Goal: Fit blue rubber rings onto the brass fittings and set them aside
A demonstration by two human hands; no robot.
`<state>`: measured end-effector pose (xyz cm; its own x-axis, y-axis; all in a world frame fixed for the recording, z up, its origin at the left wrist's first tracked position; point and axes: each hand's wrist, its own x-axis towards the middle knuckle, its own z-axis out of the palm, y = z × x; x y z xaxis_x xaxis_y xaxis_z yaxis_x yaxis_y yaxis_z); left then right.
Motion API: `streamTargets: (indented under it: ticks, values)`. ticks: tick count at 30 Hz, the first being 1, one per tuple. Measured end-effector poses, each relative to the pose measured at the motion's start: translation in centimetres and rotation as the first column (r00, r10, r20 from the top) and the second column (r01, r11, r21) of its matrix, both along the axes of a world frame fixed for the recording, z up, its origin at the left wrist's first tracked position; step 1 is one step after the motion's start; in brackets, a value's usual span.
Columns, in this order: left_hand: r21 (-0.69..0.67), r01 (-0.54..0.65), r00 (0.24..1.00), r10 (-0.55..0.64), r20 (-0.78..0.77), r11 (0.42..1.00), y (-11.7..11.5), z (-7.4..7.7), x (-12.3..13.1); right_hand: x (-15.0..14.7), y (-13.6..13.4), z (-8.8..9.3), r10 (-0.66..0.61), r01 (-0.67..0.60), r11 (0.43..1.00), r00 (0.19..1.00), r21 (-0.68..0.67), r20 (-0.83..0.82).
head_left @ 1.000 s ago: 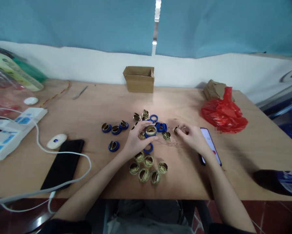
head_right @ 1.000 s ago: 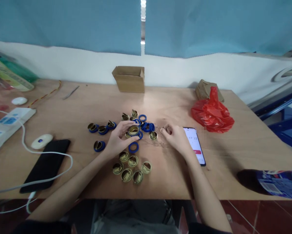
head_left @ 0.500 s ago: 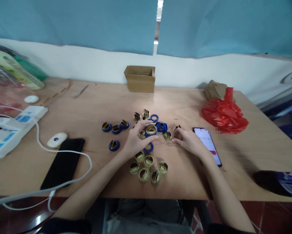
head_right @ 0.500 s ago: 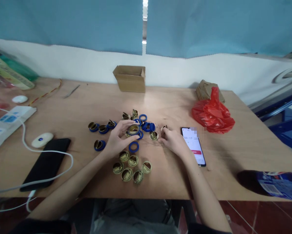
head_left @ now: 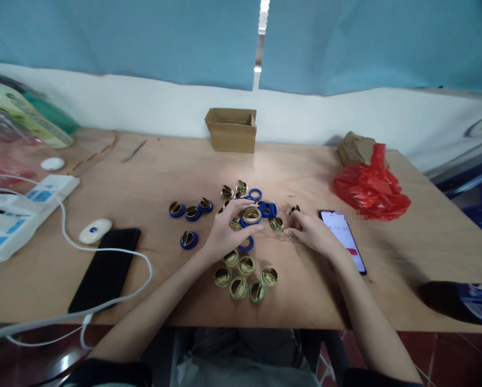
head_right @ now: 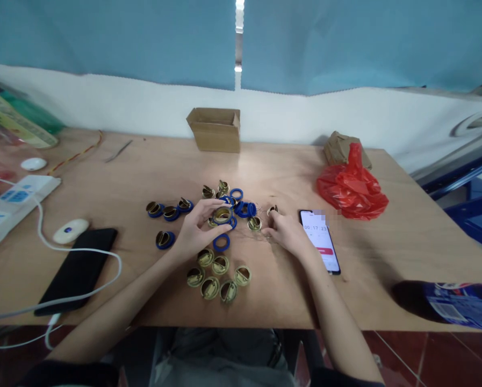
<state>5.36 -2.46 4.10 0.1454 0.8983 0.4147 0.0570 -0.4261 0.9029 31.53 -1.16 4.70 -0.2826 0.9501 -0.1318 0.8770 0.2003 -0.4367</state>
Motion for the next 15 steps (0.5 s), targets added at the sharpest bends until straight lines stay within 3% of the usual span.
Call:
streamTargets:
  ticks: [7, 15]
  values:
    - [-0.001, 0.0, 1.0, 0.0, -0.003, 1.0, -0.12, 0.21, -0.01, -0.01, 0.14, -0.21, -0.044, 0.044, 0.998, 0.999, -0.039, 0.022]
    - [0.047, 0.002, 1.0, -0.001, -0.005, 0.999, 0.04, -0.02, -0.1, 0.28, 0.05, 0.78, 0.036, -0.036, 0.991, 0.999, -0.127, 0.0]
